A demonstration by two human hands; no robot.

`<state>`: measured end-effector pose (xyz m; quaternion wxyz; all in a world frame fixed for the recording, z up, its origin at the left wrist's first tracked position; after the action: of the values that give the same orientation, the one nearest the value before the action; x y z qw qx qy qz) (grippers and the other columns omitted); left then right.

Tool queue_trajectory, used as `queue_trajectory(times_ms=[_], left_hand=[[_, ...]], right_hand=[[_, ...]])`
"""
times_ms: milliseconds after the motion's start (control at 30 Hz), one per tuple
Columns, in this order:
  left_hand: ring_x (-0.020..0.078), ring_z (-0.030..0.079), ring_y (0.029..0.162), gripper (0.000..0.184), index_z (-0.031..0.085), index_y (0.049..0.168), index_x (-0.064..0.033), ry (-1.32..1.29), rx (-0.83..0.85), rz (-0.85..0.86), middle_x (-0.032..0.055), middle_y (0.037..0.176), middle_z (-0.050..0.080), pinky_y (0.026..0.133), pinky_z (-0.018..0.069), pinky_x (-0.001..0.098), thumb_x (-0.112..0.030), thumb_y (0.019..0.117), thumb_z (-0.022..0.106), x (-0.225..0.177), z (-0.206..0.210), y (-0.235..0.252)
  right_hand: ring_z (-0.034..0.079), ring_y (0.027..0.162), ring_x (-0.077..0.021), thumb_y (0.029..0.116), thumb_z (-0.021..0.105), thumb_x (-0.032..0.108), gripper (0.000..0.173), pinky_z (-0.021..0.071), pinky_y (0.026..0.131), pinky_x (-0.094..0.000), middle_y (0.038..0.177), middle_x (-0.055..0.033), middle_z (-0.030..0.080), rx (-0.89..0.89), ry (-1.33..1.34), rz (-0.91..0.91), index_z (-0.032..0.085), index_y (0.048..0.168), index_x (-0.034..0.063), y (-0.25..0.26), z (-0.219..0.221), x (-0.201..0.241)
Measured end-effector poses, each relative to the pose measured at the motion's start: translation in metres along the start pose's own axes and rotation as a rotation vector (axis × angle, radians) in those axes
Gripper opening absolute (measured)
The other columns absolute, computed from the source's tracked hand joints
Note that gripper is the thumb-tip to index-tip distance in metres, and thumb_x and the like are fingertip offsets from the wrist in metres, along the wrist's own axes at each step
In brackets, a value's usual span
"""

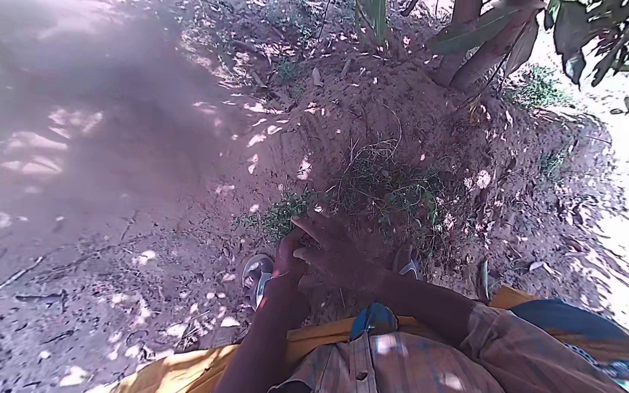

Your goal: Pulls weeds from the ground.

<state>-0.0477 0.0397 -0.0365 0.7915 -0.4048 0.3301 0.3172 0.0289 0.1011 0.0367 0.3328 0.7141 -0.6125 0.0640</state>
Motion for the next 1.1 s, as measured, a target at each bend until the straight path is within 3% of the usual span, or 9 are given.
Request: queue_trajectory(times_ms=[233, 367, 433, 600, 767, 833, 933, 1033, 1100], left_hand=[[0.0052, 0.063, 0.067, 0.025, 0.059, 0.089, -0.0087, -0.068, -0.123, -0.074, -0.0011, 0.073, 0.064, 0.063, 0.0543, 0.0212, -0.005, 0.1047, 0.039, -0.002, 0.002, 0.002], [0.0068, 0.063, 0.062, 0.029, 0.059, 0.090, -0.0067, -0.112, -0.112, -0.024, 0.0002, 0.070, 0.064, 0.061, 0.0550, 0.0206, -0.006, 0.1080, 0.037, -0.009, 0.001, 0.004], [0.0066, 0.063, 0.060, 0.033, 0.060, 0.087, -0.0073, -0.165, -0.107, 0.029, 0.0001, 0.069, 0.065, 0.059, 0.0551, 0.0199, -0.005, 0.1080, 0.035, -0.013, 0.001, 0.004], [0.0058, 0.065, 0.063, 0.033, 0.062, 0.091, -0.0101, -0.212, -0.159, 0.103, -0.0020, 0.072, 0.067, 0.062, 0.0554, 0.0194, -0.008, 0.1086, 0.033, -0.016, -0.005, 0.008], [0.0062, 0.065, 0.063, 0.033, 0.061, 0.094, -0.0093, -0.206, -0.166, 0.100, -0.0013, 0.072, 0.067, 0.062, 0.0558, 0.0196, -0.008, 0.1092, 0.032, -0.016, -0.005, 0.006], [0.0054, 0.066, 0.064, 0.034, 0.064, 0.092, -0.0101, -0.199, -0.148, 0.114, -0.0020, 0.072, 0.068, 0.062, 0.0559, 0.0187, -0.007, 0.1085, 0.034, -0.017, -0.006, 0.007], [0.0060, 0.063, 0.063, 0.034, 0.058, 0.091, -0.0097, -0.139, -0.171, 0.132, -0.0023, 0.071, 0.065, 0.062, 0.0544, 0.0192, -0.004, 0.1074, 0.029, -0.018, -0.009, 0.009], [0.0053, 0.062, 0.061, 0.032, 0.058, 0.088, -0.0063, -0.049, -0.213, 0.139, -0.0022, 0.068, 0.064, 0.061, 0.0540, 0.0188, -0.002, 0.1073, 0.034, -0.017, -0.010, 0.006], [0.0045, 0.062, 0.061, 0.032, 0.059, 0.087, -0.0073, -0.044, -0.198, 0.169, -0.0033, 0.068, 0.064, 0.061, 0.0534, 0.0184, -0.002, 0.1068, 0.034, -0.019, -0.013, 0.008]], right_hand=[[0.052, 0.135, -0.0407, 0.0907, 0.067, 0.008, 0.011, 0.0416, 0.112, -0.0515, 0.141, -0.0211, 0.060, -0.108, 0.179, 0.083, 0.077, 0.091, 0.0024, 0.005, -0.005, -0.014], [0.062, 0.112, -0.0191, 0.0997, 0.059, 0.009, 0.018, 0.0521, 0.093, -0.0366, 0.129, -0.0139, 0.064, -0.118, 0.468, 0.566, 0.069, 0.108, -0.0030, 0.007, -0.049, -0.061], [0.062, 0.088, -0.0157, 0.1007, 0.058, 0.007, 0.013, 0.0509, 0.079, -0.0342, 0.102, -0.0123, 0.067, 0.031, 0.470, 0.729, 0.066, 0.106, -0.0017, 0.003, -0.056, -0.086], [0.055, 0.086, -0.0097, 0.1022, 0.057, 0.010, 0.022, 0.0453, 0.082, -0.0268, 0.102, -0.0122, 0.062, 0.707, 0.445, 0.725, 0.063, 0.114, -0.0071, -0.016, -0.021, -0.094], [0.059, 0.094, -0.0108, 0.0976, 0.058, -0.001, 0.036, 0.0487, 0.085, -0.0246, 0.116, -0.0187, 0.063, 0.564, 0.639, 0.848, 0.056, 0.132, -0.0090, -0.025, 0.002, -0.070], [0.060, 0.093, -0.0106, 0.0981, 0.056, -0.003, 0.029, 0.0490, 0.085, -0.0240, 0.112, -0.0181, 0.064, 0.468, 0.677, 0.903, 0.058, 0.126, -0.0110, -0.021, -0.002, -0.066], [0.055, 0.069, -0.0006, 0.1032, 0.050, 0.002, 0.017, 0.0482, 0.070, -0.0179, 0.079, -0.0016, 0.060, 0.468, 0.690, 0.885, 0.063, 0.102, -0.0080, -0.025, -0.002, -0.084], [0.059, 0.083, -0.0149, 0.1064, 0.046, 0.012, 0.029, 0.0482, 0.083, -0.0318, 0.096, -0.0136, 0.065, 0.679, 0.337, 0.811, 0.065, 0.119, -0.0063, -0.038, -0.005, -0.120], [0.061, 0.113, -0.0354, 0.1063, 0.046, 0.013, 0.034, 0.0435, 0.102, -0.0506, 0.121, -0.0273, 0.064, 0.724, 0.137, 0.826, 0.063, 0.125, -0.0076, -0.055, -0.010, -0.145]])
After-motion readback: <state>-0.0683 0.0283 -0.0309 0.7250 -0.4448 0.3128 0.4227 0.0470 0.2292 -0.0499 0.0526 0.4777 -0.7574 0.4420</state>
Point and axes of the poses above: each hand's wrist, its own y-axis towards the middle knuckle, its own z-axis out of the palm, x = y × z, the point moved 6 cm from there along y, towards the middle knuckle
